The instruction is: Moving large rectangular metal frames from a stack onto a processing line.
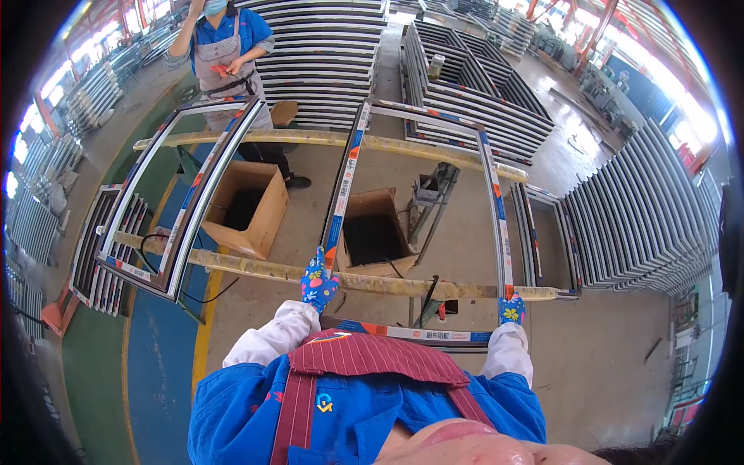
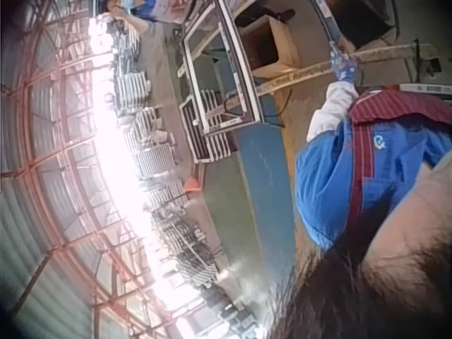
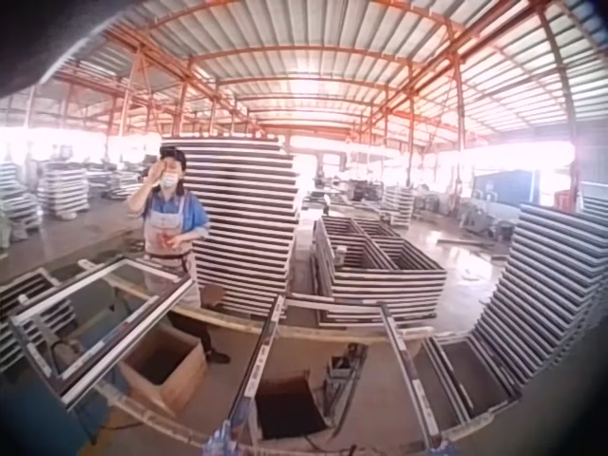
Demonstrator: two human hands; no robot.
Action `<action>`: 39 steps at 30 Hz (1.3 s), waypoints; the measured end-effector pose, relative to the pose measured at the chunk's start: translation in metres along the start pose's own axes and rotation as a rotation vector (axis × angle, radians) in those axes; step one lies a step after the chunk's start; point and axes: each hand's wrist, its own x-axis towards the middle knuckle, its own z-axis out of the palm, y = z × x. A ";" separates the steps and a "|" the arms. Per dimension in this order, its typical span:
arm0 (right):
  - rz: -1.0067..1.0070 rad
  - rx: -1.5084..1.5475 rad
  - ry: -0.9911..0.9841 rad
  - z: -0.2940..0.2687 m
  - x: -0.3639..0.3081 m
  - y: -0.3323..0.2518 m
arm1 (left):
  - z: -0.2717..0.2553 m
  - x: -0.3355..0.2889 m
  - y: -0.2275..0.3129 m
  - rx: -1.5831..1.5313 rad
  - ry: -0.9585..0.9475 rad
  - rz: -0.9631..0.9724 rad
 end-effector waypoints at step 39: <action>-0.022 -0.033 0.088 0.001 -0.001 -0.004 | -0.017 0.001 0.013 -0.082 -0.138 -0.129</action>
